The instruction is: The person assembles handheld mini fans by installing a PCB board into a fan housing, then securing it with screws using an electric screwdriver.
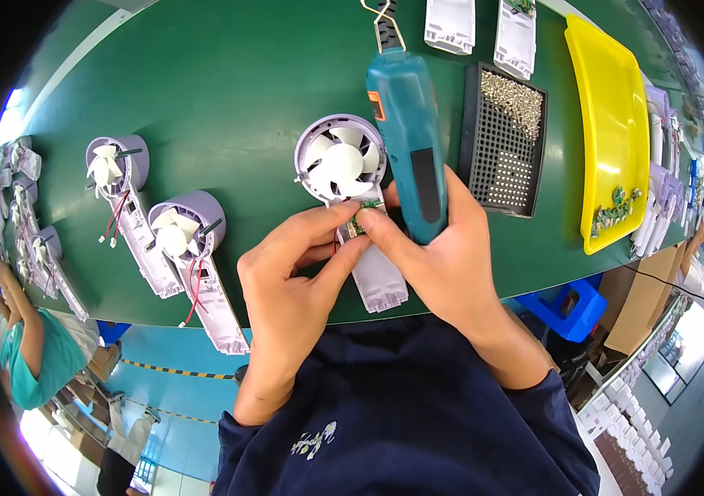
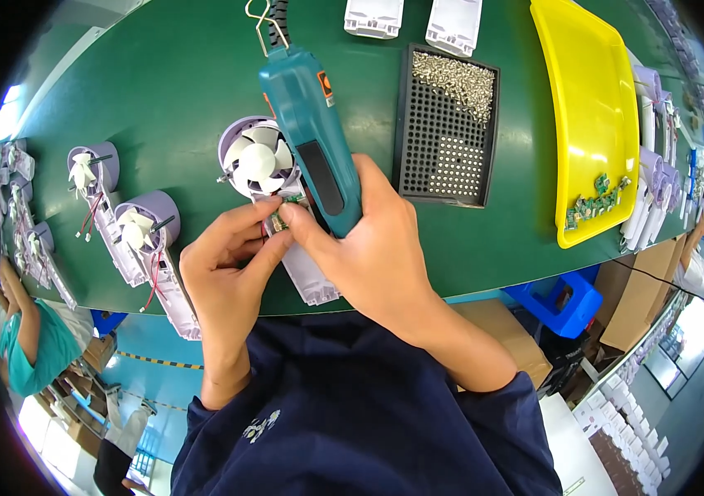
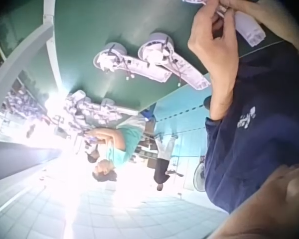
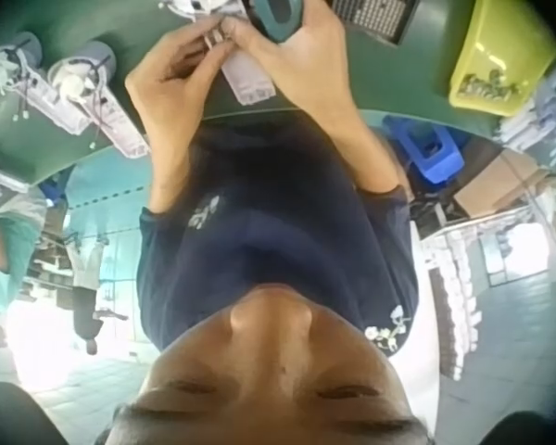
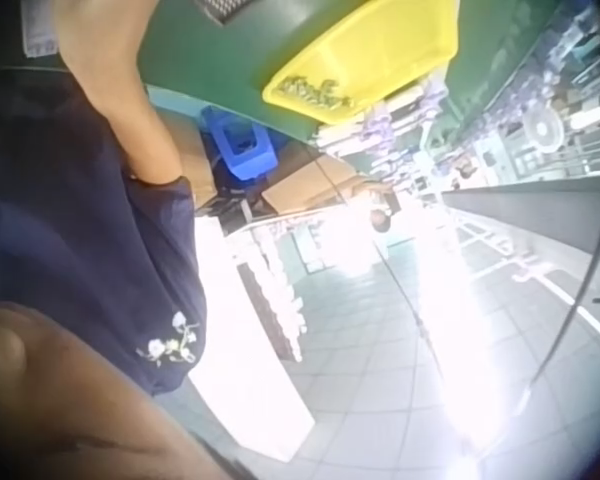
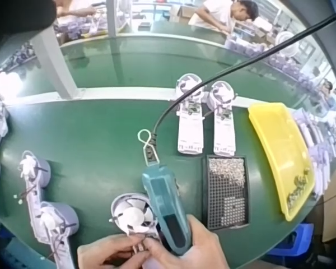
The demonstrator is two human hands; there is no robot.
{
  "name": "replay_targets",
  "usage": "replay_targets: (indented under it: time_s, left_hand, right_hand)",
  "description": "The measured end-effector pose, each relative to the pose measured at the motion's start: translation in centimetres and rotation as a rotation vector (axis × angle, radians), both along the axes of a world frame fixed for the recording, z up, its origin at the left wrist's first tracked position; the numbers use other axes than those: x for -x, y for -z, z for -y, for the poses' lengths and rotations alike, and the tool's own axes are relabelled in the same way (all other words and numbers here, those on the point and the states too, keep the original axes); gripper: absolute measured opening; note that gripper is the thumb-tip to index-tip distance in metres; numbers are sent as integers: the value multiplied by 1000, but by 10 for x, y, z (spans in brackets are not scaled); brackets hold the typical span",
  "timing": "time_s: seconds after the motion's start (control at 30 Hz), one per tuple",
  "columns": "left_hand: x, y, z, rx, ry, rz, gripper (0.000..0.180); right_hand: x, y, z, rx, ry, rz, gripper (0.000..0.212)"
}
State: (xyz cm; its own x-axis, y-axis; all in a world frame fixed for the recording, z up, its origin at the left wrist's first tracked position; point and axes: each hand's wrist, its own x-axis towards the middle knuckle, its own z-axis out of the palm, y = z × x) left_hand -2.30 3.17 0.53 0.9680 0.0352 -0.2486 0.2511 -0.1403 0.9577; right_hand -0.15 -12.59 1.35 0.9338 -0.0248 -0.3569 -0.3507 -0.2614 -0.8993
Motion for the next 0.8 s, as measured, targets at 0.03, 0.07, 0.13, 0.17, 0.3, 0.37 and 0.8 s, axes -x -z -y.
replay_targets:
  time_s: [0.03,0.07,0.13,0.17,0.3,0.37,0.8]
  left_hand:
    - [-2,0,-1,25,10,-30,31]
    - [-2,1,-1,28,7,-28,31]
    - [0,5,1,34,17,-15,30]
    - [0,6,3,58,-1,8,30]
    - [-5,6,6,61,23,1,30]
    - [-7,6,6,79,12,-2,30]
    - [-19,9,33,-24,53,-17,31]
  right_hand:
    - [1,-1,2,1,-2,-11,34]
    - [3,-13,4,-105,57,-89,36]
    - [13,-23,21,-378,139,-25,43]
    - [16,-26,31,-319,108,99,58]
    - [-11,-46,81,-716,20,663,83]
    - [-25,-54,95,-552,-99,930,80]
    - [-45,-4,116,-683,-124,1000,91]
